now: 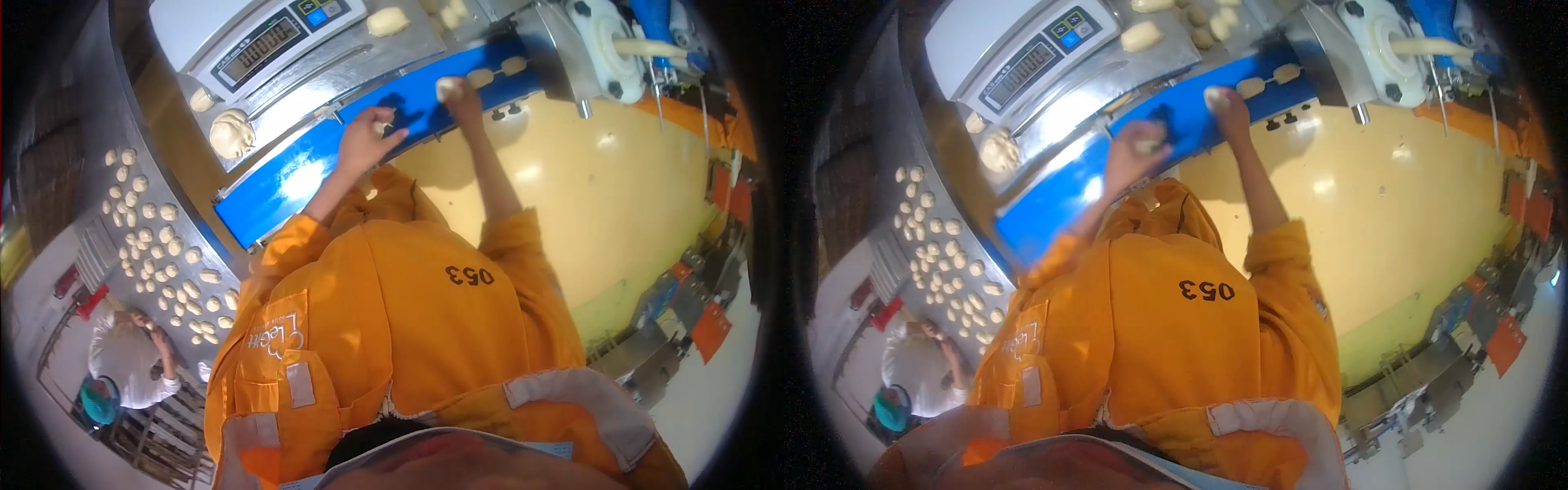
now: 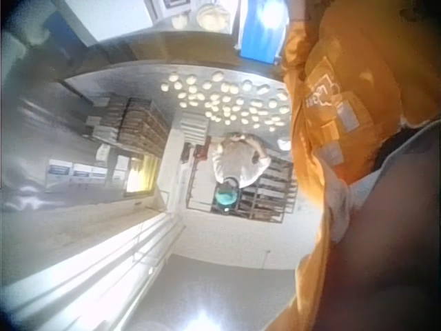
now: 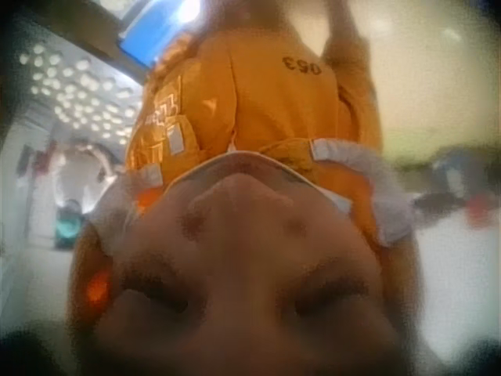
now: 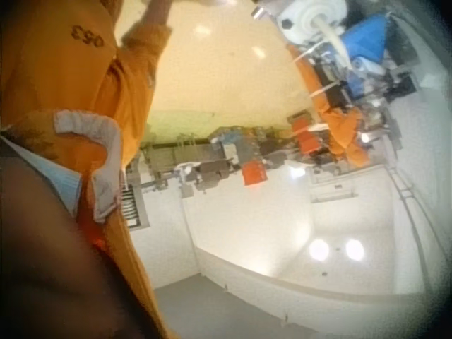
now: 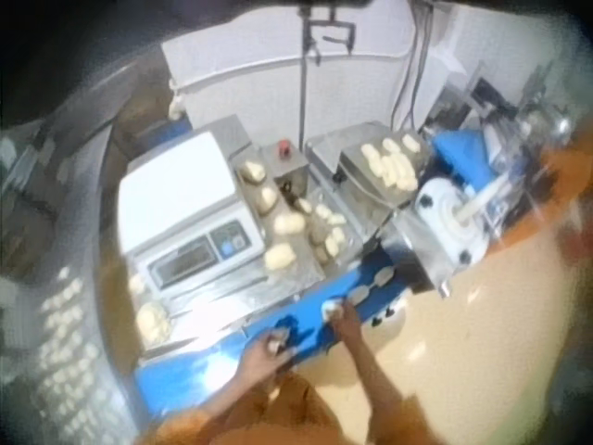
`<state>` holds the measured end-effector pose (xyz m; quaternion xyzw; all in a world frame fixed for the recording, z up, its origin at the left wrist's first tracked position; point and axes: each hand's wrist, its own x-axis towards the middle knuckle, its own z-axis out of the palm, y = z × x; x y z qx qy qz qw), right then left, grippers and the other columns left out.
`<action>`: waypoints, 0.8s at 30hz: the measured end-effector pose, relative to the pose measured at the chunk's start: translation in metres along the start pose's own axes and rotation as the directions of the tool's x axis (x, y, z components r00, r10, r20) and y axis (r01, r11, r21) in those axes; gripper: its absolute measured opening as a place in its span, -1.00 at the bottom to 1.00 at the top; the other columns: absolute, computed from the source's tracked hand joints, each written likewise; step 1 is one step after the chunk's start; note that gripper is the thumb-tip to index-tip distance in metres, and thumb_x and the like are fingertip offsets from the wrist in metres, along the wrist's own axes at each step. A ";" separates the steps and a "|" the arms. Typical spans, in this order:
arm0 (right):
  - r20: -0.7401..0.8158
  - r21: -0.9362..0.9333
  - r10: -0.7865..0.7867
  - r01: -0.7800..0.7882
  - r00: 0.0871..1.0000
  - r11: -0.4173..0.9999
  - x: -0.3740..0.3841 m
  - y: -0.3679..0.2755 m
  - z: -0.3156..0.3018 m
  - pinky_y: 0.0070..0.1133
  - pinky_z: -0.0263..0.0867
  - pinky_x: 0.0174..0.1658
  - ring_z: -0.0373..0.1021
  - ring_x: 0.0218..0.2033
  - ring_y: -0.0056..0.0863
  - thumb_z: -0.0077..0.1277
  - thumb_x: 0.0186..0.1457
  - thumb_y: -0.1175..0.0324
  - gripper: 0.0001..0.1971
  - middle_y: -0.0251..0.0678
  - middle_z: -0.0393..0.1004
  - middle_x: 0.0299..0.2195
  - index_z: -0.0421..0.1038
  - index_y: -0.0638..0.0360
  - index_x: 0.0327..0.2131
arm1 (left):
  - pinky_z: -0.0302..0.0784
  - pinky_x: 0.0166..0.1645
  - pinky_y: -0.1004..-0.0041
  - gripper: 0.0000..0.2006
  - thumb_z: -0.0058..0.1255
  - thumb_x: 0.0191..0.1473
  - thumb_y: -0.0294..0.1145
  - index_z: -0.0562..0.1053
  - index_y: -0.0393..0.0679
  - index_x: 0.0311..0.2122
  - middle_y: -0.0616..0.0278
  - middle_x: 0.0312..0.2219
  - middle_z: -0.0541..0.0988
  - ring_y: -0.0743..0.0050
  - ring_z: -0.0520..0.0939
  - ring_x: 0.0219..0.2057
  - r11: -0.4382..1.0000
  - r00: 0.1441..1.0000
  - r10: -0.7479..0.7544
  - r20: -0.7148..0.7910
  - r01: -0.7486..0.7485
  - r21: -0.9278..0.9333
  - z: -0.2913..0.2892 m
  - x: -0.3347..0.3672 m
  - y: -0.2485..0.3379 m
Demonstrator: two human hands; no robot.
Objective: The person picks up small dough pieces from a metal table and places them onto a moving conveyor belt. They repeat this process continuously, handling the dough by hand and occasionally using a digital scale to check the weight.
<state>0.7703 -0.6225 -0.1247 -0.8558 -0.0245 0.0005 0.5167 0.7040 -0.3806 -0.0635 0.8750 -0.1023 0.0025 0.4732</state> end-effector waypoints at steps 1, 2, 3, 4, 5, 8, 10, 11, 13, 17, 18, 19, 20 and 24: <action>0.015 0.407 0.330 -0.307 0.944 0.860 -0.009 -0.012 -0.001 -0.37 0.30 -0.26 0.36 -0.31 -0.27 -0.12 0.12 0.23 -0.84 -0.24 0.43 -0.34 0.39 0.04 -0.33 | 0.53 -0.35 0.28 -0.57 0.16 -0.07 -0.19 0.39 -0.13 -0.09 0.15 -0.40 0.49 0.22 0.60 -0.40 0.987 0.999 -0.028 0.020 0.024 0.162 0.008 0.000 -0.008; 0.045 0.827 0.514 -0.320 0.857 0.462 -0.019 -0.027 0.001 -0.41 0.30 -0.30 0.36 -0.33 -0.34 -0.15 0.18 0.20 -0.83 -0.28 0.43 -0.35 0.36 0.03 -0.30 | 0.54 -0.34 0.26 -0.57 0.17 -0.08 -0.19 0.40 -0.11 -0.09 0.13 -0.36 0.49 0.19 0.61 -0.38 0.945 0.998 -0.052 0.037 0.038 0.325 0.016 -0.001 -0.016; 0.242 0.967 0.660 -0.235 0.711 -0.101 -0.032 -0.045 -0.003 -0.45 0.28 -0.34 0.35 -0.36 -0.40 -0.17 0.21 0.16 -0.81 -0.33 0.42 -0.35 0.34 0.01 -0.24 | 0.54 -0.33 0.25 -0.57 0.18 -0.10 -0.19 0.41 -0.10 -0.09 0.11 -0.32 0.49 0.16 0.61 -0.37 0.878 0.989 -0.120 0.087 0.065 0.474 0.021 -0.001 -0.026; 0.224 0.972 0.640 -0.212 0.735 -0.098 -0.043 -0.066 -0.006 -0.50 0.27 -0.35 0.33 -0.36 -0.46 -0.17 0.22 0.16 -0.80 -0.37 0.40 -0.34 0.31 0.00 -0.19 | 0.54 -0.32 0.24 -0.56 0.18 -0.11 -0.19 0.42 -0.08 -0.10 0.10 -0.29 0.48 0.14 0.61 -0.35 0.868 0.987 -0.149 0.058 0.102 0.485 0.025 -0.001 -0.034; 0.173 0.981 0.693 -0.185 0.700 -0.058 -0.046 -0.088 -0.009 -0.54 0.26 -0.36 0.32 -0.37 -0.52 -0.17 0.22 0.17 -0.79 -0.41 0.38 -0.34 0.27 0.00 -0.15 | 0.55 -0.32 0.24 -0.56 0.18 -0.13 -0.18 0.42 -0.06 -0.10 0.09 -0.27 0.48 0.13 0.61 -0.35 0.858 0.974 -0.213 0.073 0.151 0.491 0.027 -0.004 -0.042; -0.022 0.957 0.475 -0.119 0.880 0.263 -0.017 -0.163 -0.017 -0.57 0.24 -0.38 0.30 -0.39 -0.54 -0.19 0.24 0.20 -0.81 -0.41 0.35 -0.35 0.27 0.04 -0.18 | 0.55 -0.33 0.24 -0.54 0.18 -0.13 -0.13 0.43 -0.01 -0.07 0.05 -0.15 0.48 0.10 0.61 -0.38 0.829 0.947 -0.309 0.086 0.224 0.513 0.030 -0.006 -0.068; -0.274 0.744 0.117 0.134 0.954 0.654 0.023 -0.216 -0.011 -0.47 0.29 -0.10 0.31 -0.16 -0.35 -0.19 0.22 0.27 -0.67 -0.19 0.31 -0.12 0.21 0.22 0.00 | 0.54 -0.36 0.26 -0.53 0.18 -0.13 -0.12 0.44 0.00 -0.07 0.04 -0.14 0.51 0.08 0.61 -0.41 0.847 0.948 -0.315 0.054 0.255 0.467 0.029 -0.007 -0.085; -0.314 0.452 -0.186 0.318 0.931 0.833 0.046 -0.243 -0.004 -0.45 0.23 -0.02 0.27 -0.08 -0.29 -0.18 0.21 0.31 -0.62 -0.13 0.27 -0.06 0.17 0.26 0.06 | 0.54 -0.37 0.29 -0.53 0.18 -0.12 -0.11 0.44 -0.02 -0.06 0.06 -0.16 0.53 0.13 0.61 -0.43 0.874 0.911 -0.396 0.113 0.336 0.350 0.024 -0.004 -0.095; -0.231 0.134 -0.512 0.548 0.827 0.826 0.089 -0.291 0.013 -0.39 0.07 0.14 0.16 0.08 -0.20 -0.15 0.18 0.40 -0.57 -0.07 0.18 0.07 0.14 0.28 0.12 | 0.52 -0.38 0.36 -0.51 0.18 -0.10 -0.09 0.45 -0.05 -0.04 0.10 -0.21 0.57 0.23 0.61 -0.45 0.866 0.826 -0.499 0.262 0.481 0.134 0.007 -0.004 -0.109; -0.109 -0.138 -0.646 0.632 0.756 0.763 0.138 -0.353 0.042 -0.32 0.00 0.20 0.13 0.11 -0.06 -0.11 0.11 0.47 -0.53 0.02 0.17 0.07 0.17 0.26 0.13 | 0.43 -0.49 0.57 -0.52 0.13 0.00 -0.15 0.42 -0.18 -0.01 0.25 -0.39 0.55 0.55 0.53 -0.49 0.429 0.789 -0.407 0.461 0.610 -0.666 -0.048 -0.043 -0.088; -0.116 -0.114 -0.687 0.677 0.718 0.727 0.138 -0.356 0.046 -0.33 0.05 0.15 0.17 0.05 -0.03 -0.10 0.10 0.47 -0.52 0.06 0.21 0.02 0.16 0.27 0.12 | 0.39 -0.53 0.63 -0.53 0.11 0.03 -0.19 0.40 -0.22 0.01 0.30 -0.40 0.53 0.63 0.50 -0.50 0.362 0.807 -0.375 0.456 0.580 -0.730 -0.068 -0.065 -0.074; -0.144 -0.103 -0.697 0.690 0.702 0.716 0.130 -0.350 0.045 -0.35 0.05 0.16 0.19 0.06 -0.08 -0.11 0.10 0.47 -0.50 0.01 0.25 0.00 0.15 0.27 0.14 | 0.38 -0.55 0.65 -0.54 0.08 0.05 -0.23 0.37 -0.21 0.04 0.29 -0.40 0.52 0.61 0.50 -0.51 0.303 0.785 -0.481 0.391 0.567 -0.766 -0.082 -0.087 -0.058; -0.152 -0.011 -0.595 0.601 0.789 0.799 0.121 -0.341 0.044 -0.37 0.07 0.15 0.19 0.07 -0.13 -0.14 0.10 0.48 -0.51 -0.01 0.26 0.01 0.15 0.27 0.14 | 0.36 -0.58 0.66 -0.55 0.05 0.07 -0.28 0.34 -0.20 0.06 0.27 -0.40 0.52 0.60 0.50 -0.52 0.246 0.828 -0.479 0.290 0.444 -0.861 -0.090 -0.108 -0.042; -0.022 0.313 -0.386 0.373 0.922 0.874 0.050 -0.271 0.045 -0.48 0.19 0.05 0.27 -0.01 -0.37 -0.27 0.11 0.48 -0.58 -0.16 0.34 -0.08 0.24 0.24 0.08 | 0.40 -0.56 0.64 -0.56 0.00 0.07 -0.30 0.28 -0.17 0.06 0.16 -0.25 0.46 0.53 0.48 -0.47 -0.327 0.785 -0.573 0.236 0.045 -0.944 -0.110 -0.175 -0.018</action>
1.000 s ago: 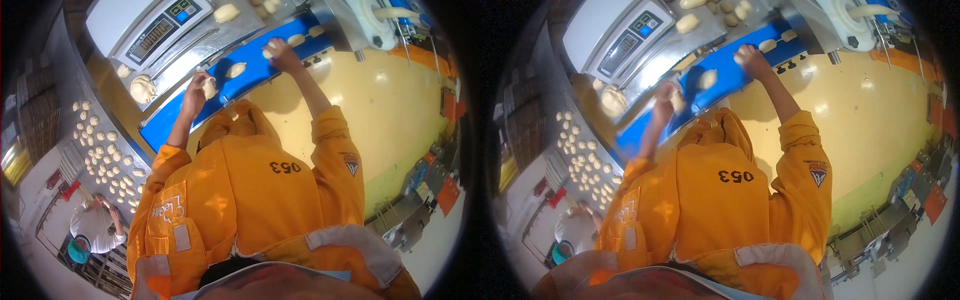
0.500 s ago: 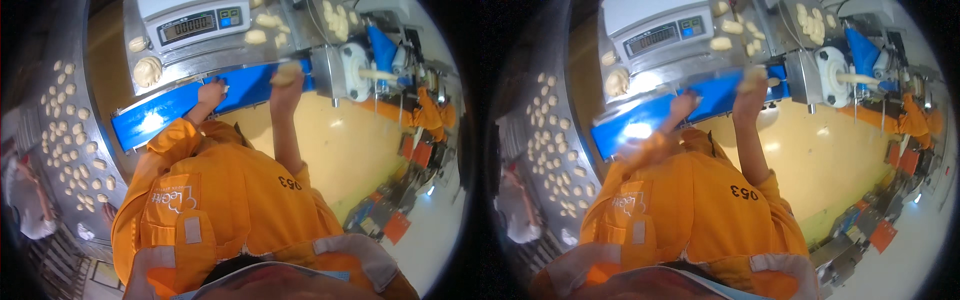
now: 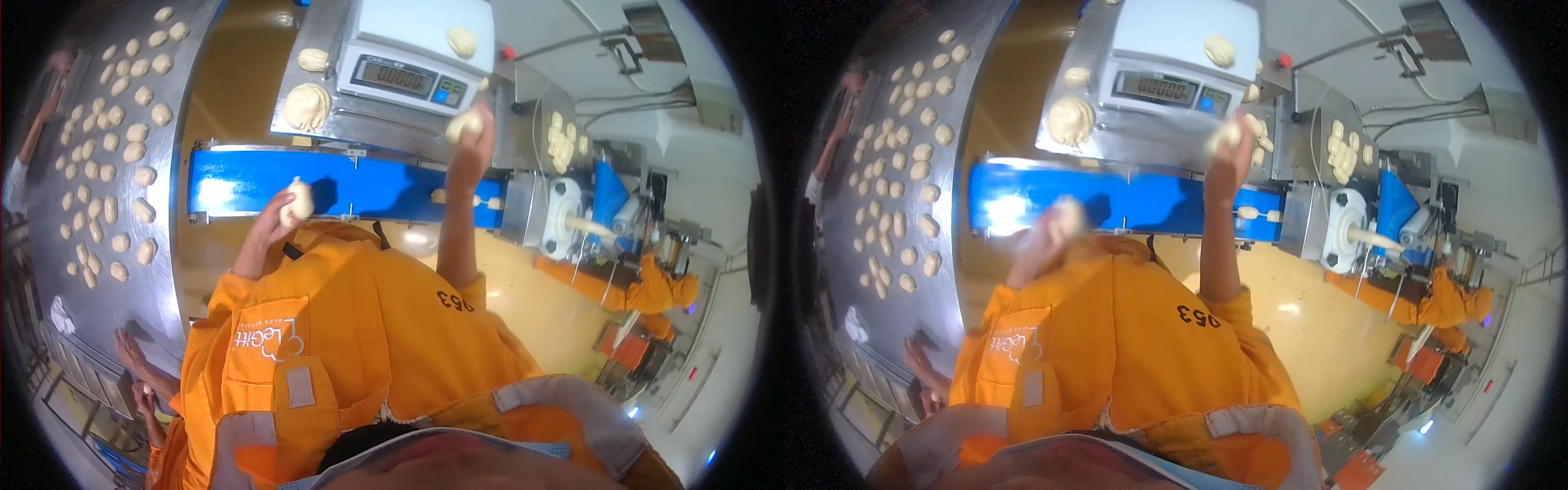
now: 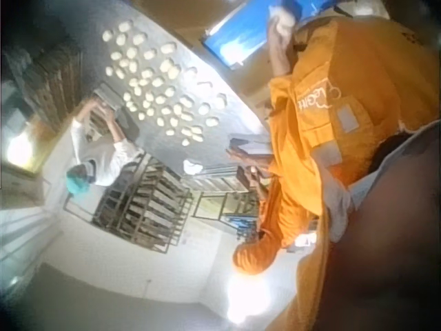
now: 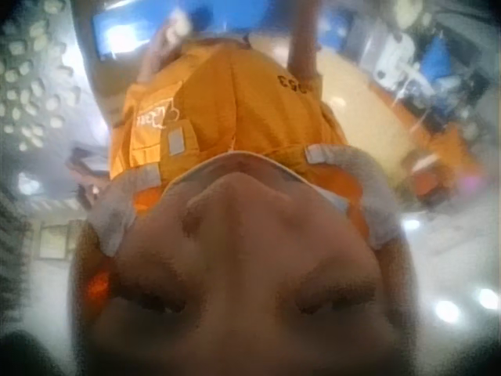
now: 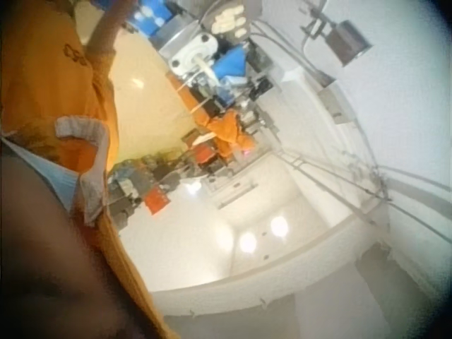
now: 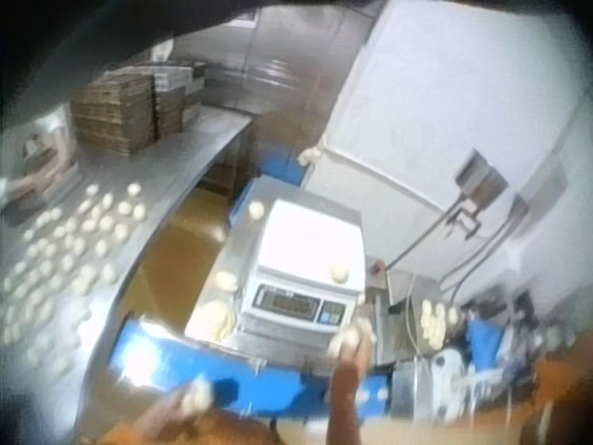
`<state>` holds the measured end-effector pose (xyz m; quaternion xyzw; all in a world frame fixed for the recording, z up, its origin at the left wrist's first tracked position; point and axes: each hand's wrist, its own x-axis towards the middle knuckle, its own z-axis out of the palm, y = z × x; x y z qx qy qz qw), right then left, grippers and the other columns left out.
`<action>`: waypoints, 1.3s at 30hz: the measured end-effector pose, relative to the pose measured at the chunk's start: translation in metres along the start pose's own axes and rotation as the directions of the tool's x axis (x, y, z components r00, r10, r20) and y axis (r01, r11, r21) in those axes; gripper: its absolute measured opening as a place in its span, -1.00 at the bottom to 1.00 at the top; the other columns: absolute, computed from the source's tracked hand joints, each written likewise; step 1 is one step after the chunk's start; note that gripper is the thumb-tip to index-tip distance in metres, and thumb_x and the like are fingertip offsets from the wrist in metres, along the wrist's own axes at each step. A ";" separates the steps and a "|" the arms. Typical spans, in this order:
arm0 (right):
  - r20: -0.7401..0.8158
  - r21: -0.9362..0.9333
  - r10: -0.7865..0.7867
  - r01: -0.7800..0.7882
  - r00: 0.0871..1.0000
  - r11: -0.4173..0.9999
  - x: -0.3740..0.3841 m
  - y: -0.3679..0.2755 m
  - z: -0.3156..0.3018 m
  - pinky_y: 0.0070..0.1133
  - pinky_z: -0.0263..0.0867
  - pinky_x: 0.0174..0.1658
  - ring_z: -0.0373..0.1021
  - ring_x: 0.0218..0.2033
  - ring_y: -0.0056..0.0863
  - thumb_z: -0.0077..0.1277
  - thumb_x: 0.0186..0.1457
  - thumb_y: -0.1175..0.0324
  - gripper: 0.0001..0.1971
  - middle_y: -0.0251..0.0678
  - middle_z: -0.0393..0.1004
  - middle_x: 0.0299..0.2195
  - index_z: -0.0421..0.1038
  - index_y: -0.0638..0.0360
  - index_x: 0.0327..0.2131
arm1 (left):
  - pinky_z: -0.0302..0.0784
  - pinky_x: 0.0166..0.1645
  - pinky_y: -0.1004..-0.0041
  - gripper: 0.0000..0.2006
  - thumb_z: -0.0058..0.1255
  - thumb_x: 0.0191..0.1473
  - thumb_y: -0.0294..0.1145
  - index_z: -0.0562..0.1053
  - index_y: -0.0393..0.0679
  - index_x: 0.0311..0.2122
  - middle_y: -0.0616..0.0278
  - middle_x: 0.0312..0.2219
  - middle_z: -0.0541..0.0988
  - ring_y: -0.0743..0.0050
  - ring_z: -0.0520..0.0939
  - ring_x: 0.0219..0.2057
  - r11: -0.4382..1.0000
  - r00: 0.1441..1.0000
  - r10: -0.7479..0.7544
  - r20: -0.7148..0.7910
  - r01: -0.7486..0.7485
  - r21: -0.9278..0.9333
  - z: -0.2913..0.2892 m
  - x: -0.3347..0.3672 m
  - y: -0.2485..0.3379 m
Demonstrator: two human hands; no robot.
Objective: The person picks up small dough pieces from a metal table and places them onto a moving conveyor belt. They repeat this process continuously, handling the dough by hand and occasionally using a digital scale to check the weight.
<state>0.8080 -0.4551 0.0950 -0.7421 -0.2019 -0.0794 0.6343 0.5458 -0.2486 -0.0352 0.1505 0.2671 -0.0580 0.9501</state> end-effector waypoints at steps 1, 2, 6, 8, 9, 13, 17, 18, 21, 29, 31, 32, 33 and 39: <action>0.027 -0.076 0.146 -0.144 0.989 0.987 -0.019 0.008 -0.005 -0.55 0.25 -0.02 0.32 -0.08 -0.46 -0.29 0.13 0.43 -0.61 -0.23 0.39 -0.14 0.29 0.21 0.04 | 0.40 -0.56 0.63 -0.58 0.00 0.07 -0.30 0.28 -0.16 0.04 0.13 -0.21 0.44 0.52 0.48 -0.45 0.985 0.994 0.105 -0.022 -0.107 -0.136 -0.008 -0.015 -0.005; 0.189 0.043 0.252 -0.264 0.949 0.964 -0.043 0.012 -0.011 -0.60 0.27 -0.07 0.33 -0.12 -0.50 -0.29 0.15 0.40 -0.63 -0.26 0.39 -0.18 0.29 0.21 0.03 | 0.41 -0.55 0.63 -0.59 -0.01 0.06 -0.30 0.28 -0.15 0.02 0.10 -0.17 0.42 0.50 0.47 -0.44 0.941 0.978 0.201 -0.057 -0.209 -0.264 -0.015 -0.023 -0.008; 0.576 0.101 0.495 -0.657 0.651 0.747 -0.115 0.007 -0.007 -0.64 0.30 -0.16 0.37 -0.23 -0.58 -0.18 0.10 0.49 -0.61 -0.31 0.41 -0.21 0.31 0.17 0.04 | 0.40 -0.55 0.62 -0.60 0.03 0.03 -0.27 0.29 -0.12 -0.03 0.11 -0.15 0.36 0.47 0.46 -0.42 0.851 0.929 0.370 0.020 -0.330 -0.410 -0.029 -0.034 -0.006; 0.683 0.018 0.429 -0.600 0.591 0.800 -0.115 -0.003 -0.002 -0.63 0.31 -0.18 0.36 -0.25 -0.62 -0.13 0.11 0.47 -0.64 -0.33 0.40 -0.21 0.32 0.15 0.02 | 0.39 -0.55 0.62 -0.61 0.04 0.02 -0.26 0.30 -0.11 -0.04 0.14 -0.18 0.36 0.47 0.46 -0.43 0.809 0.898 0.440 -0.033 -0.412 -0.418 -0.024 -0.036 0.002; 0.685 -0.055 0.435 -0.553 0.585 0.831 -0.104 -0.008 0.002 -0.62 0.32 -0.20 0.35 -0.28 -0.63 -0.05 0.12 0.40 -0.66 -0.35 0.42 -0.24 0.34 0.15 0.00 | 0.38 -0.55 0.63 -0.64 0.03 0.04 -0.27 0.30 -0.10 -0.06 0.15 -0.19 0.35 0.55 0.44 -0.46 0.826 0.890 0.450 -0.066 -0.443 -0.349 -0.019 -0.037 0.007; 0.672 -0.076 0.229 -0.243 0.704 0.967 -0.002 -0.038 -0.016 -0.62 0.32 -0.20 0.36 -0.30 -0.63 -0.02 0.13 0.31 -0.67 -0.40 0.44 -0.28 0.37 0.11 -0.01 | 0.35 -0.55 0.62 -0.61 0.05 0.02 -0.26 0.27 -0.09 -0.06 0.14 -0.16 0.35 0.54 0.42 -0.47 0.866 0.898 0.437 0.054 -0.404 -0.294 0.004 -0.043 0.035; 0.378 -0.162 0.083 -0.022 0.922 0.987 0.111 -0.081 -0.035 -0.62 0.33 -0.21 0.39 -0.28 -0.63 0.09 0.06 0.11 -0.60 -0.38 0.49 -0.24 0.46 0.17 -0.10 | 0.37 -0.54 0.60 -0.56 0.07 0.00 -0.24 0.25 -0.09 -0.03 0.12 -0.12 0.34 0.53 0.42 -0.45 0.868 0.868 0.486 0.097 -0.467 -0.170 0.008 -0.061 0.053; 0.381 -0.205 0.062 0.019 0.922 0.979 0.132 -0.084 -0.032 -0.61 0.34 -0.21 0.40 -0.29 -0.61 0.10 0.03 0.04 -0.54 -0.35 0.50 -0.25 0.47 0.19 -0.11 | 0.37 -0.54 0.60 -0.55 0.08 0.00 -0.24 0.24 -0.09 -0.03 0.11 -0.11 0.33 0.54 0.42 -0.45 0.857 0.860 0.505 0.072 -0.490 -0.162 0.006 -0.068 0.056; 0.322 -0.613 0.164 0.074 0.932 0.787 0.177 -0.064 -0.002 -0.53 0.36 -0.19 0.46 -0.31 -0.44 0.15 -0.07 -0.06 -0.44 -0.23 0.55 -0.31 0.47 0.16 -0.09 | 0.39 -0.53 0.60 -0.53 0.08 -0.01 -0.24 0.23 -0.09 -0.01 0.10 -0.10 0.33 0.52 0.43 -0.45 0.807 0.817 0.577 -0.003 -0.571 -0.149 -0.008 -0.094 0.062; 0.354 -0.795 0.279 0.130 0.893 0.593 0.197 -0.009 0.037 -0.47 0.35 -0.33 0.43 -0.42 -0.43 0.17 -0.12 0.13 -0.64 -0.24 0.52 -0.46 0.51 0.16 -0.28 | 0.39 -0.54 0.60 -0.55 -0.01 0.04 -0.27 0.29 -0.22 0.04 0.12 -0.25 0.46 0.53 0.44 -0.50 0.524 0.542 0.819 -0.188 -0.841 -0.138 -0.075 -0.218 0.100; 0.342 -0.512 0.371 -0.159 0.863 0.844 0.202 -0.030 0.046 -0.50 0.34 -0.32 0.39 -0.29 -0.46 0.03 0.03 0.18 -0.63 -0.28 0.45 -0.27 0.42 0.23 -0.15 | 0.38 -0.54 0.64 -0.54 0.00 0.04 -0.28 0.29 -0.24 0.04 0.14 -0.24 0.47 0.58 0.44 -0.51 0.441 0.420 0.850 -0.318 -0.897 -0.007 -0.086 -0.257 0.103; 0.325 -0.249 0.454 -0.388 0.829 0.887 0.197 -0.043 0.058 -0.52 0.33 -0.32 0.37 -0.23 -0.48 -0.03 0.11 0.21 -0.63 -0.30 0.41 -0.18 0.37 0.26 -0.09 | 0.38 -0.54 0.66 -0.54 0.00 0.04 -0.28 0.29 -0.24 0.04 0.14 -0.23 0.46 0.61 0.44 -0.52 0.409 0.381 0.872 -0.307 -0.912 0.029 -0.092 -0.276 0.104; 0.411 -0.190 0.396 -0.348 0.821 0.918 0.195 -0.057 0.075 -0.53 0.34 -0.31 0.36 -0.22 -0.47 -0.04 0.12 0.20 -0.61 -0.31 0.39 -0.16 0.36 0.27 -0.07 | 0.36 -0.54 0.67 -0.54 0.01 0.04 -0.29 0.30 -0.23 0.04 0.16 -0.25 0.47 0.63 0.43 -0.52 0.393 0.348 0.865 -0.361 -0.918 0.057 -0.092 -0.292 0.104; 0.791 0.000 -0.085 0.138 0.605 0.990 0.046 -0.143 0.283 -0.56 0.31 -0.21 0.33 -0.22 -0.50 -0.06 0.11 0.22 -0.65 -0.33 0.39 -0.17 0.37 0.18 -0.07 | 0.26 -0.52 0.72 -0.66 0.08 0.04 -0.32 0.44 -0.19 -0.05 0.39 -0.51 0.46 0.77 0.37 -0.57 0.444 0.105 0.806 -0.582 -0.758 0.477 -0.094 -0.358 0.116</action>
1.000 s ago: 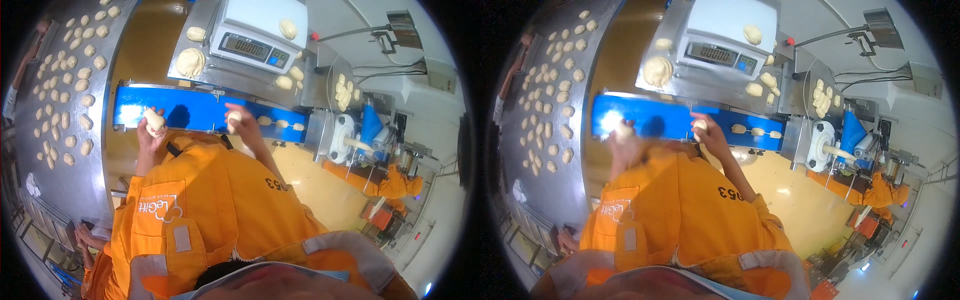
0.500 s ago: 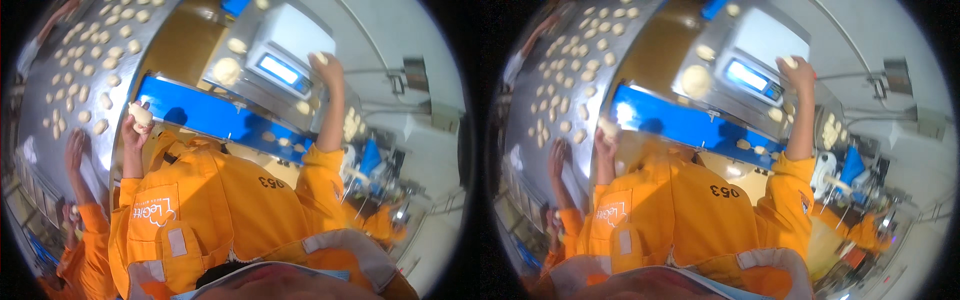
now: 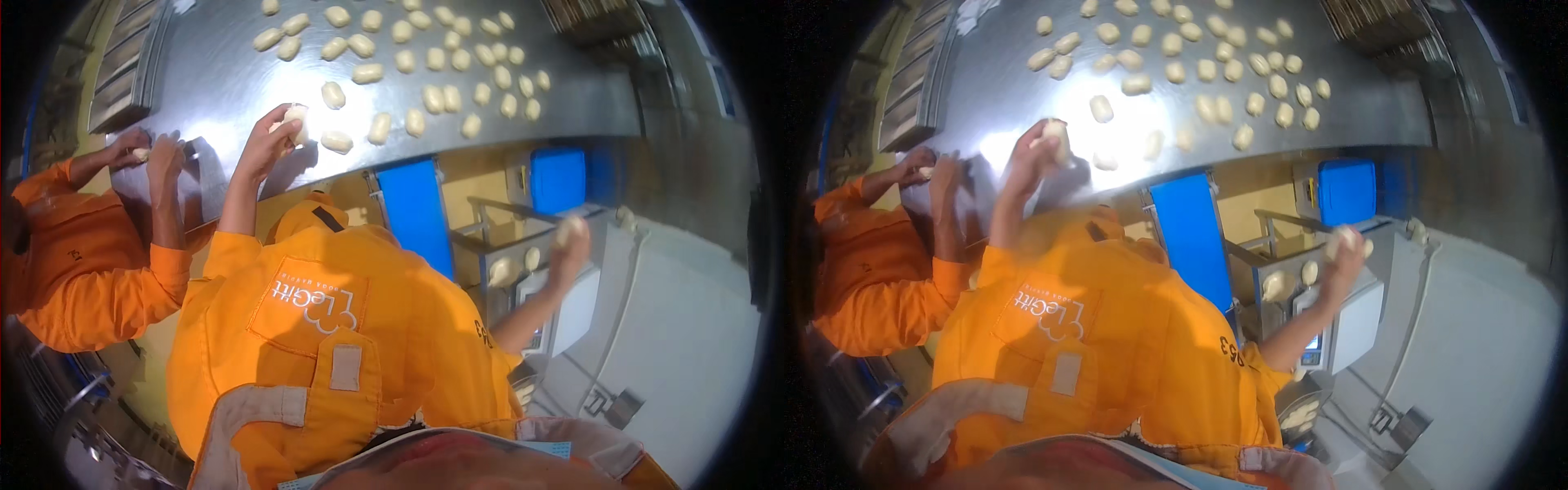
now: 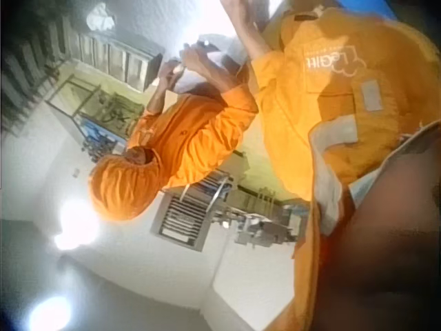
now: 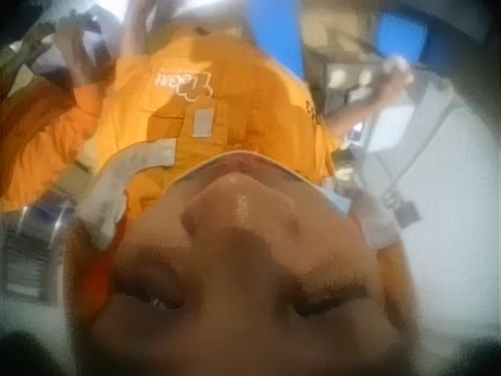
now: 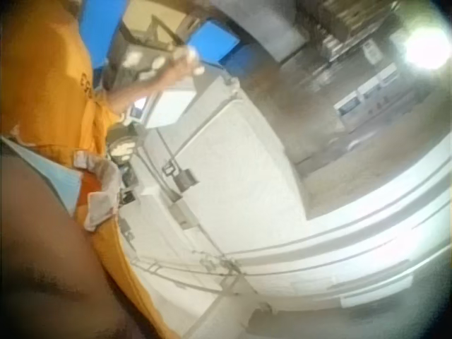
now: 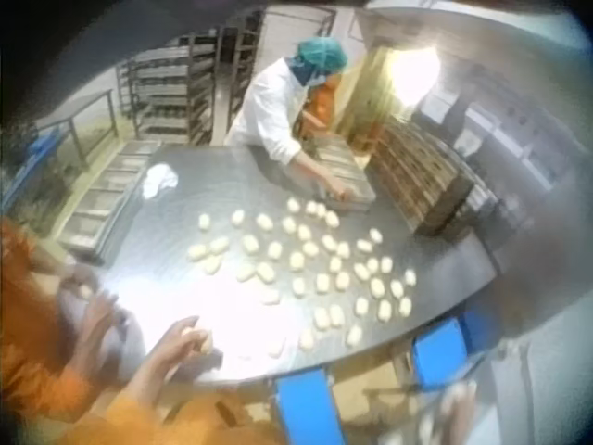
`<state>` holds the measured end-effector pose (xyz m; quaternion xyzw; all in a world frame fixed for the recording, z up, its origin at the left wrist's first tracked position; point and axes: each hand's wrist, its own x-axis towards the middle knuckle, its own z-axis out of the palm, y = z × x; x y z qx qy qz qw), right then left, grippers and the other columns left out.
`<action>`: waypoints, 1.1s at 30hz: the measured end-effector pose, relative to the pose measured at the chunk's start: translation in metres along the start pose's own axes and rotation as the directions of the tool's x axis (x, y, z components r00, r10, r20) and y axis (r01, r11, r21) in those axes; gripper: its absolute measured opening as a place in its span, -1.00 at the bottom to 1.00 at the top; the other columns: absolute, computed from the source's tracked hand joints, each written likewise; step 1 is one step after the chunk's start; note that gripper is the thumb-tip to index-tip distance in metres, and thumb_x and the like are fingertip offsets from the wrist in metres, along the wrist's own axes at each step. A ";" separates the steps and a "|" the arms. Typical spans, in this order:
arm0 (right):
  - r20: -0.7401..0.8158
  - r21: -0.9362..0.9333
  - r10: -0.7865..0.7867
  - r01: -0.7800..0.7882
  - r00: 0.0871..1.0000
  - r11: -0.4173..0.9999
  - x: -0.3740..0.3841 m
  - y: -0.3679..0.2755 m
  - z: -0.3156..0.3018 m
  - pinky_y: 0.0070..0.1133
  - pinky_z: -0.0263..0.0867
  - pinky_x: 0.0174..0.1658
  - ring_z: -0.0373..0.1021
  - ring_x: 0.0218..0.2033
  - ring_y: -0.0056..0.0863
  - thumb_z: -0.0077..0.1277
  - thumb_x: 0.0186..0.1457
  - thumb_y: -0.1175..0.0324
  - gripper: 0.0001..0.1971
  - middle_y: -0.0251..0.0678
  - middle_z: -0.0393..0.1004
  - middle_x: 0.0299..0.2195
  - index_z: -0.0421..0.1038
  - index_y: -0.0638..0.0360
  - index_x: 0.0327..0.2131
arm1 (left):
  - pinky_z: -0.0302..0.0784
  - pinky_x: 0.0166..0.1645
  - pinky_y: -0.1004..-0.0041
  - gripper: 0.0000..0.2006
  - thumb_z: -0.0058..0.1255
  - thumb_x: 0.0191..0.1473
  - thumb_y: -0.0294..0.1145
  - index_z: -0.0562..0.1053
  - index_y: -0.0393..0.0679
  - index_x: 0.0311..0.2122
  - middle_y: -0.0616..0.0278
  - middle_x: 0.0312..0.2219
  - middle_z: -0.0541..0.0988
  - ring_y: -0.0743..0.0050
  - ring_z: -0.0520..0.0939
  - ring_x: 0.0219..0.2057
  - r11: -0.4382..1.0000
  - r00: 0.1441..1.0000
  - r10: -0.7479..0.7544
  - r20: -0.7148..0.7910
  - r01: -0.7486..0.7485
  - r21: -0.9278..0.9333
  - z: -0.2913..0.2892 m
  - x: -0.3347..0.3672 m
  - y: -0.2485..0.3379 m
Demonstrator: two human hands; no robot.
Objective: The person picks up small dough pieces from a metal table and places them onto a moving conveyor belt. They repeat this process continuously, handling the dough by hand and occasionally using a digital scale to check the weight.
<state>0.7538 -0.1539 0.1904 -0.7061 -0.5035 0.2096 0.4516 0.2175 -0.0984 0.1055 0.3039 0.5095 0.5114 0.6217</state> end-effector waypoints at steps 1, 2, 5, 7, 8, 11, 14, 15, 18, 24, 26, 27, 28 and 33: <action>0.157 0.147 0.039 -0.063 0.987 0.987 0.012 -0.021 0.054 -0.58 0.30 -0.20 0.33 -0.23 -0.53 -0.06 0.12 0.25 -0.68 -0.36 0.40 -0.18 0.37 0.12 -0.07 | 0.26 -0.52 0.72 -0.66 0.08 0.05 -0.32 0.44 -0.19 -0.05 0.38 -0.51 0.47 0.77 0.37 -0.57 1.000 0.998 0.005 -0.068 -0.003 0.028 -0.008 0.006 0.006; 0.194 0.045 0.027 -0.036 0.981 0.998 0.019 -0.040 0.112 -0.53 0.30 -0.12 0.33 -0.20 -0.49 -0.03 0.09 0.36 -0.74 -0.32 0.42 -0.21 0.39 0.16 -0.12 | 0.27 -0.51 0.71 -0.66 0.08 0.05 -0.32 0.45 -0.19 -0.05 0.37 -0.50 0.47 0.77 0.37 -0.58 0.998 0.991 0.015 -0.137 -0.008 0.056 -0.016 0.009 0.011; 0.541 0.117 0.014 -0.091 0.841 0.989 -0.002 -0.080 0.270 -0.52 0.31 -0.11 0.35 -0.18 -0.44 0.11 -0.01 0.36 -0.66 -0.28 0.43 -0.22 0.38 0.15 -0.12 | 0.29 -0.50 0.69 -0.67 0.08 0.06 -0.32 0.46 -0.21 -0.07 0.36 -0.50 0.48 0.74 0.38 -0.58 0.997 0.939 0.022 -0.342 0.005 0.078 -0.048 0.025 0.012; 0.748 0.138 -0.155 0.076 0.645 0.987 -0.030 -0.096 0.358 -0.37 0.23 0.04 0.34 -0.07 -0.15 0.19 -0.08 0.24 -0.56 -0.09 0.41 -0.13 0.38 0.20 -0.11 | 0.30 -0.49 0.69 -0.68 0.09 0.06 -0.33 0.46 -0.22 -0.07 0.36 -0.49 0.49 0.73 0.38 -0.58 0.996 0.889 0.005 -0.458 0.036 0.081 -0.064 0.037 0.012; 0.757 0.183 -0.357 0.347 0.547 0.920 -0.045 -0.101 0.388 -0.39 0.24 0.02 0.34 -0.09 -0.16 0.15 -0.05 0.24 -0.57 -0.08 0.40 -0.15 0.36 0.22 -0.10 | 0.32 -0.50 0.68 -0.66 0.11 0.04 -0.32 0.46 -0.22 -0.08 0.33 -0.48 0.50 0.73 0.39 -0.59 0.997 0.868 -0.007 -0.496 0.047 0.068 -0.072 0.045 0.009; 0.755 0.138 -0.451 0.557 0.476 0.819 -0.058 -0.111 0.454 -0.37 0.24 0.02 0.30 -0.06 -0.09 0.07 0.01 0.26 -0.57 -0.02 0.33 -0.11 0.32 0.28 -0.07 | 0.34 -0.52 0.66 -0.64 0.13 0.03 -0.29 0.46 -0.22 -0.08 0.30 -0.50 0.52 0.71 0.41 -0.61 0.966 0.866 -0.040 -0.499 0.161 0.200 -0.093 0.063 -0.001; 0.761 0.059 -0.455 0.650 0.461 0.757 -0.041 -0.125 0.499 -0.34 0.23 0.03 0.27 -0.03 -0.07 0.04 0.01 0.27 -0.55 0.00 0.28 -0.03 0.31 0.25 -0.02 | 0.35 -0.55 0.65 -0.62 0.16 0.00 -0.25 0.47 -0.21 -0.09 0.29 -0.55 0.52 0.69 0.43 -0.64 0.936 0.847 -0.003 -0.532 0.190 0.298 -0.116 0.077 -0.011; 0.782 -0.002 -0.413 0.664 0.467 0.748 -0.037 -0.126 0.503 -0.34 0.23 0.04 0.26 -0.02 -0.08 0.04 0.00 0.28 -0.53 -0.01 0.27 0.00 0.30 0.23 0.00 | 0.35 -0.56 0.66 -0.62 0.16 -0.01 -0.25 0.48 -0.21 -0.09 0.29 -0.56 0.52 0.70 0.43 -0.64 0.918 0.857 -0.004 -0.515 0.207 0.338 -0.121 0.082 -0.015; 0.599 -0.077 -0.711 0.910 0.368 0.407 -0.042 -0.118 0.501 -0.33 0.26 -0.01 0.29 -0.06 -0.11 0.05 -0.01 0.26 -0.52 -0.06 0.33 -0.03 0.31 0.15 0.02 | 0.49 -0.26 0.34 -0.45 0.17 -0.08 -0.21 0.38 -0.21 0.03 -0.01 -0.37 0.56 0.18 0.58 -0.37 0.646 0.888 0.203 -0.412 0.195 0.738 -0.134 0.099 -0.016; 0.666 -0.032 -0.550 0.756 0.503 0.653 -0.099 -0.086 0.485 -0.29 0.34 -0.15 0.31 -0.10 -0.12 0.03 -0.01 0.22 -0.64 -0.05 0.36 -0.13 0.37 0.14 -0.13 | 0.39 0.02 0.20 -0.39 0.12 -0.01 -0.24 0.24 -0.26 0.13 -0.21 -0.08 0.35 -0.08 0.46 -0.09 0.335 0.801 0.535 -0.268 0.090 0.938 -0.115 0.087 -0.017; 0.679 -0.026 -0.478 0.669 0.557 0.743 -0.096 -0.086 0.477 -0.31 0.35 -0.16 0.33 -0.13 -0.09 0.05 -0.02 0.23 -0.65 -0.06 0.37 -0.22 0.36 0.20 -0.18 | 0.35 0.05 0.21 -0.44 0.07 0.07 -0.21 0.25 -0.27 0.12 -0.15 -0.04 0.33 -0.04 0.45 -0.08 0.400 0.919 0.373 -0.128 -0.034 0.916 -0.103 0.079 -0.024; 0.705 -0.055 -0.375 0.574 0.602 0.817 -0.093 -0.089 0.469 -0.32 0.36 -0.17 0.34 -0.17 -0.07 0.06 -0.03 0.25 -0.66 -0.07 0.37 -0.28 0.35 0.23 -0.20 | 0.31 0.08 0.16 -0.40 0.02 0.09 -0.09 0.23 -0.26 0.14 -0.18 0.01 0.31 -0.06 0.42 -0.03 0.288 0.960 0.243 -0.139 0.066 0.955 -0.093 0.076 -0.034; 0.744 -0.026 -0.275 0.437 0.609 0.899 -0.087 -0.094 0.459 -0.34 0.36 -0.19 0.37 -0.19 -0.08 0.07 -0.03 0.27 -0.65 -0.06 0.38 -0.24 0.34 0.23 -0.18 | 0.25 0.13 0.09 -0.43 -0.07 0.14 -0.05 0.24 -0.24 0.13 -0.16 0.05 0.29 -0.06 0.37 0.04 0.038 0.976 0.182 -0.116 0.111 0.993 -0.082 0.071 -0.045; 0.657 0.466 -0.114 -0.283 0.745 0.838 -0.062 -0.096 0.370 -0.33 0.33 -0.20 0.42 -0.17 -0.20 0.10 -0.03 0.22 -0.56 -0.06 0.40 -0.08 0.32 0.17 -0.07 | 0.22 0.18 0.19 -0.51 -0.15 0.20 -0.16 0.22 -0.28 0.13 -0.08 0.03 0.34 -0.02 0.34 0.08 0.967 0.998 -0.030 0.059 0.014 0.256 -0.006 0.070 -0.081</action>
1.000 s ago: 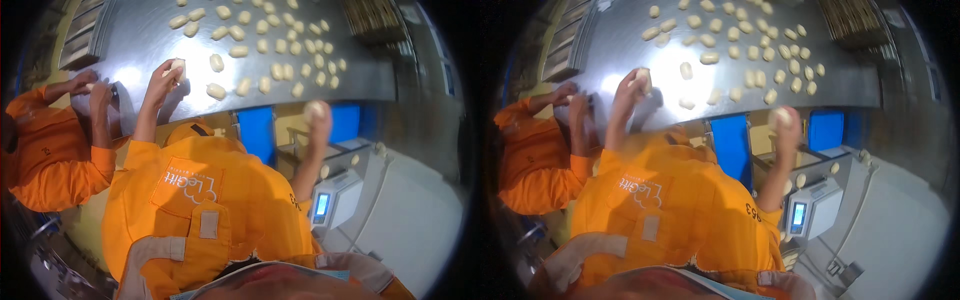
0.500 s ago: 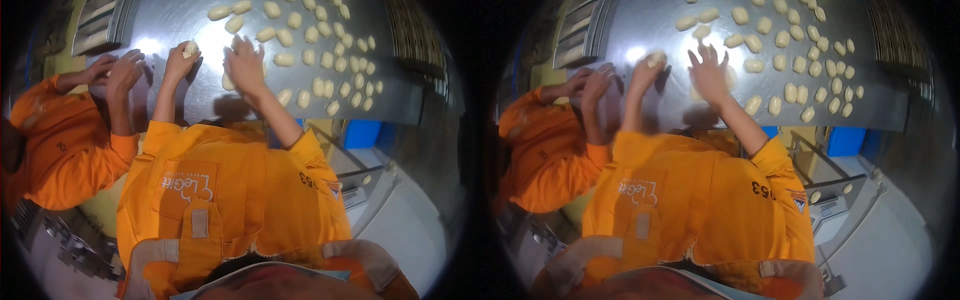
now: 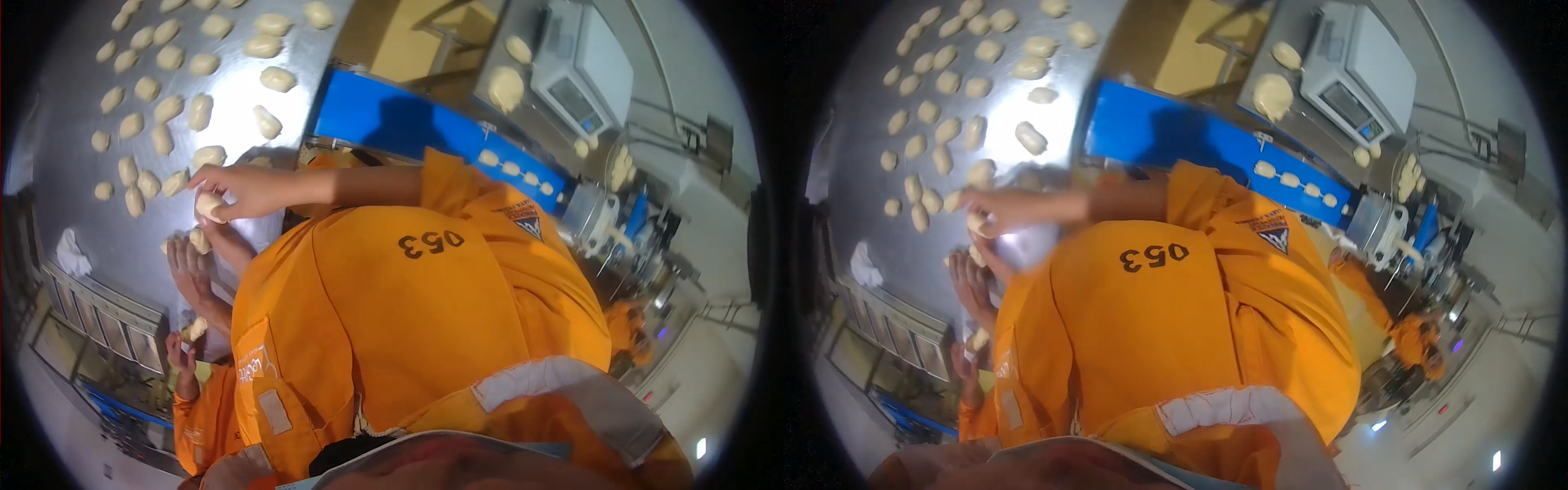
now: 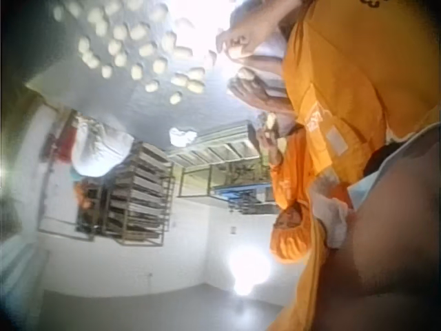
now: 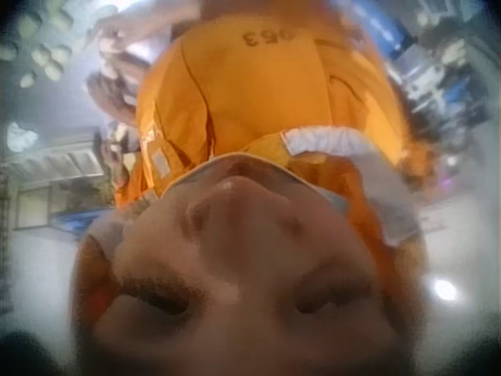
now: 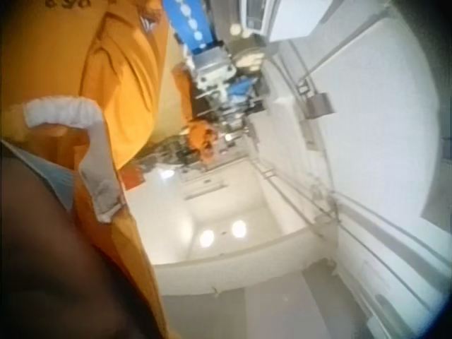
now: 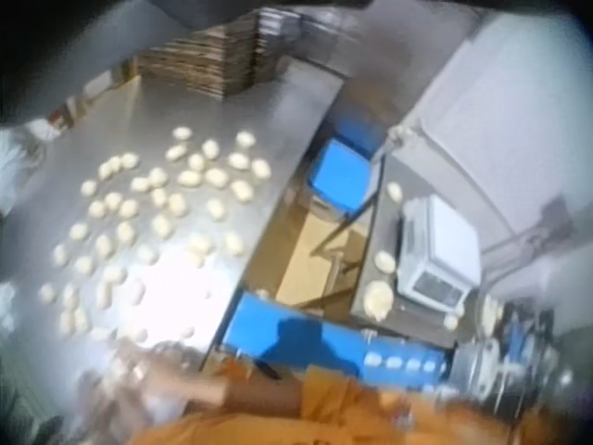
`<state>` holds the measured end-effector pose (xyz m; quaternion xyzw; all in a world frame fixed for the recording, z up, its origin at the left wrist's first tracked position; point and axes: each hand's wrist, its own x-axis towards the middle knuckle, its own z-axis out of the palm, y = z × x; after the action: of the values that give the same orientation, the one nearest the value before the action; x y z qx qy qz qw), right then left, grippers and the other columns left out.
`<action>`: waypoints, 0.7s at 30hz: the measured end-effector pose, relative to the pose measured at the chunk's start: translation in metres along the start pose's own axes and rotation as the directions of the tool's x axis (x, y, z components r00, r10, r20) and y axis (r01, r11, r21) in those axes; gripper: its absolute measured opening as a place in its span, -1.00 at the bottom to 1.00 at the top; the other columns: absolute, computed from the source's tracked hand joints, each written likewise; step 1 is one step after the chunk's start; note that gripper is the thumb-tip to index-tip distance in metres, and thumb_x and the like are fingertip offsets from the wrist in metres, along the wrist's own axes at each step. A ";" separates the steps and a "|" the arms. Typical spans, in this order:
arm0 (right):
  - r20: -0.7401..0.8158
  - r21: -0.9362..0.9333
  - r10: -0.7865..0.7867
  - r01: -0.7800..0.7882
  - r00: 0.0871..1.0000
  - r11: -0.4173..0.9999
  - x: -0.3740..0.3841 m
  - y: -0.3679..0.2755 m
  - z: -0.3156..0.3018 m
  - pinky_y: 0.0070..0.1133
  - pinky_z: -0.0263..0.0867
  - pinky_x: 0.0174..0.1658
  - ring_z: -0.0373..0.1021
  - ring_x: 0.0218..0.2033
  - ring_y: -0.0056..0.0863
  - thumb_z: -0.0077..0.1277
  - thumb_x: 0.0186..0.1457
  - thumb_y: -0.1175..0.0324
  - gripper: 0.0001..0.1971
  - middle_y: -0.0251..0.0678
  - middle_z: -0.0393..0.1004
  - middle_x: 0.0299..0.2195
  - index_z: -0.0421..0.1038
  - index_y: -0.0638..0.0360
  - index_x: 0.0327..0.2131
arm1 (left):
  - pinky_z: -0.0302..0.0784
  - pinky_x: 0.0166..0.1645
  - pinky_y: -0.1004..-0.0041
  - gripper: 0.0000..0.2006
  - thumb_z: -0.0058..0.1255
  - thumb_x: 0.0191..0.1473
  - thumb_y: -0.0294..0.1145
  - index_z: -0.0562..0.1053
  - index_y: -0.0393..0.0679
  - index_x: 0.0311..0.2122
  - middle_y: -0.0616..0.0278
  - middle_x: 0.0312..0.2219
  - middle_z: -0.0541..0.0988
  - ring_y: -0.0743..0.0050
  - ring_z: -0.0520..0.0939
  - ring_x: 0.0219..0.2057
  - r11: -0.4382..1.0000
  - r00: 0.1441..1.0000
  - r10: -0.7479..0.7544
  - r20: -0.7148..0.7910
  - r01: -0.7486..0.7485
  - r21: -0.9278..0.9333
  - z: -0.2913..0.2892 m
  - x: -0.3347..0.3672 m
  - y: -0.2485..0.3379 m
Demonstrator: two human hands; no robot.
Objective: The person picks up small dough pieces from a metal table and places them onto a moving conveyor belt. They repeat this process continuously, handling the dough by hand and occasionally using a digital scale to check the weight.
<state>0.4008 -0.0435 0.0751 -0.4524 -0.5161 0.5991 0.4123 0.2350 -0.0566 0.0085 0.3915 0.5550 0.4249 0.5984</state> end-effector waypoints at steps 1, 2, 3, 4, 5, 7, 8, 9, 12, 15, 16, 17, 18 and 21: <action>-0.069 0.001 -0.028 0.028 0.997 1.000 -0.016 -0.004 -0.015 -0.33 0.31 -0.18 0.41 -0.14 -0.23 0.12 -0.03 0.20 -0.55 -0.08 0.40 -0.07 0.32 0.14 -0.06 | 0.20 0.20 0.16 -0.50 -0.17 0.21 -0.13 0.20 -0.27 0.14 -0.08 0.04 0.32 -0.01 0.33 0.10 0.908 0.985 -0.123 0.118 0.160 -0.388 0.022 0.004 0.001; -0.139 0.001 -0.059 0.059 0.989 0.998 -0.036 -0.007 -0.031 -0.33 0.30 -0.16 0.40 -0.11 -0.26 0.13 -0.03 0.19 -0.53 -0.10 0.40 -0.05 0.32 0.12 -0.04 | 0.18 0.21 0.13 -0.48 -0.18 0.23 -0.11 0.18 -0.26 0.16 -0.08 0.06 0.31 0.00 0.32 0.11 0.650 0.942 -0.194 0.274 0.333 -0.683 0.045 0.005 0.004; -0.305 -0.368 -0.243 0.121 0.921 0.922 -0.057 -0.005 -0.046 -0.34 0.27 -0.11 0.38 -0.10 -0.26 0.13 -0.02 0.18 -0.55 -0.13 0.42 -0.08 0.33 0.10 -0.05 | 0.26 0.17 0.16 -0.49 -0.19 0.23 -0.11 0.19 -0.28 0.14 -0.05 0.03 0.34 0.05 0.36 0.07 0.601 0.884 -0.256 0.391 0.463 -0.652 0.069 0.004 0.004; -0.384 -0.691 -0.451 0.073 0.806 0.719 -0.084 -0.003 -0.064 -0.34 0.24 -0.07 0.36 -0.08 -0.26 0.13 0.00 0.17 -0.56 -0.16 0.43 -0.12 0.33 0.09 -0.05 | 0.34 0.14 0.18 -0.50 -0.19 0.23 -0.12 0.19 -0.29 0.12 -0.02 0.00 0.37 0.10 0.41 0.02 0.542 0.806 -0.313 0.502 0.585 -0.603 0.095 0.003 0.005; -0.486 -0.714 -0.438 -0.054 0.756 0.698 -0.114 0.002 -0.084 -0.35 0.23 -0.05 0.35 -0.07 -0.26 0.13 0.01 0.20 -0.58 -0.18 0.44 -0.14 0.34 0.08 -0.05 | 0.43 0.06 0.22 -0.54 -0.18 0.23 -0.15 0.21 -0.28 0.09 0.00 -0.05 0.40 0.16 0.47 -0.05 0.596 0.766 -0.303 0.567 0.617 -0.515 0.127 0.002 0.004; -0.720 -0.656 -0.474 -0.273 0.507 0.703 -0.189 0.014 -0.124 -0.35 0.23 -0.05 0.34 -0.10 -0.21 0.12 0.03 0.29 -0.65 -0.17 0.44 -0.17 0.37 0.10 -0.09 | 0.56 -0.09 0.30 -0.62 -0.17 0.23 -0.22 0.24 -0.26 0.04 0.02 -0.13 0.46 0.26 0.55 -0.19 0.692 0.679 -0.295 0.672 0.637 -0.339 0.186 -0.012 0.004; -0.722 -0.690 -0.593 -0.319 0.356 0.649 -0.221 0.022 -0.151 -0.36 0.24 -0.06 0.34 -0.14 -0.18 0.12 0.02 0.36 -0.69 -0.16 0.44 -0.20 0.39 0.14 -0.13 | 0.59 -0.16 0.33 -0.65 -0.16 0.23 -0.26 0.25 -0.24 0.02 0.02 -0.16 0.48 0.29 0.58 -0.25 0.734 0.637 -0.297 0.712 0.629 -0.256 0.214 -0.027 0.004; -0.729 -0.675 -0.617 -0.457 0.296 0.579 -0.253 0.028 -0.173 -0.35 0.23 -0.04 0.33 -0.14 -0.16 0.08 0.04 0.35 -0.74 -0.14 0.43 -0.21 0.40 0.16 -0.16 | 0.58 -0.12 0.30 -0.67 -0.15 0.22 -0.31 0.25 -0.22 0.03 0.01 -0.17 0.47 0.33 0.57 -0.23 0.807 0.614 -0.289 0.734 0.569 -0.157 0.238 -0.044 0.006; -0.813 -0.540 -0.524 -0.663 0.253 0.519 -0.300 0.052 -0.200 -0.36 0.24 -0.03 0.33 -0.16 -0.17 0.02 0.06 0.37 -0.81 -0.14 0.43 -0.24 0.42 0.19 -0.23 | 0.55 -0.06 0.27 -0.67 -0.16 0.23 -0.33 0.22 -0.22 0.05 -0.03 -0.14 0.45 0.22 0.56 -0.17 0.877 0.449 -0.229 0.864 0.480 -0.017 0.316 -0.087 0.006; -0.840 -0.527 -0.436 -0.677 0.323 0.514 -0.315 0.071 -0.217 -0.36 0.28 -0.07 0.34 -0.19 -0.18 0.01 0.04 0.39 -0.83 -0.15 0.44 -0.27 0.43 0.22 -0.28 | 0.54 -0.03 0.28 -0.66 -0.23 0.26 -0.31 0.20 -0.24 0.06 -0.07 -0.10 0.44 0.14 0.53 -0.09 0.833 0.327 -0.239 0.914 0.553 0.020 0.384 -0.110 -0.010; -0.833 -0.542 -0.436 -0.660 0.340 0.521 -0.317 0.075 -0.221 -0.36 0.29 -0.08 0.35 -0.20 -0.18 0.00 0.03 0.39 -0.84 -0.15 0.45 -0.29 0.43 0.22 -0.30 | 0.53 -0.02 0.29 -0.66 -0.25 0.27 -0.30 0.19 -0.25 0.06 -0.09 -0.09 0.43 0.12 0.52 -0.06 0.805 0.287 -0.244 0.926 0.593 0.028 0.402 -0.112 -0.018; -0.775 -0.612 -0.518 -0.637 0.363 0.469 -0.321 0.079 -0.226 -0.35 0.31 -0.15 0.36 -0.23 -0.18 -0.01 0.00 0.38 -0.83 -0.15 0.44 -0.33 0.42 0.23 -0.32 | 0.52 0.00 0.28 -0.66 -0.27 0.27 -0.29 0.19 -0.26 0.06 -0.11 -0.07 0.42 0.09 0.51 -0.04 0.809 0.304 -0.255 0.918 0.587 0.030 0.414 -0.110 -0.026; -0.760 -0.641 -0.510 -0.594 0.403 0.486 -0.326 0.081 -0.230 -0.35 0.31 -0.16 0.36 -0.25 -0.18 -0.01 0.00 0.38 -0.84 -0.15 0.44 -0.35 0.43 0.22 -0.33 | 0.51 0.02 0.27 -0.65 -0.29 0.28 -0.28 0.18 -0.28 0.06 -0.13 -0.06 0.41 0.05 0.49 -0.01 0.810 0.317 -0.268 0.910 0.586 0.034 0.422 -0.109 -0.035; -0.674 -0.726 -0.430 -0.434 0.600 0.534 -0.356 0.082 -0.231 -0.37 0.32 -0.18 0.37 -0.30 -0.20 -0.03 0.03 0.39 -0.87 -0.17 0.45 -0.39 0.44 0.19 -0.34 | 0.49 0.06 0.24 -0.65 -0.33 0.28 -0.28 0.18 -0.30 0.05 -0.19 -0.03 0.38 -0.02 0.45 0.04 0.804 0.341 -0.288 0.895 0.593 0.032 0.431 -0.104 -0.056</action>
<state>0.7110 -0.3393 0.0216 -0.8083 -0.4930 0.0003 0.3219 0.6660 -0.1720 0.0240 0.2871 0.1875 0.0647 0.9372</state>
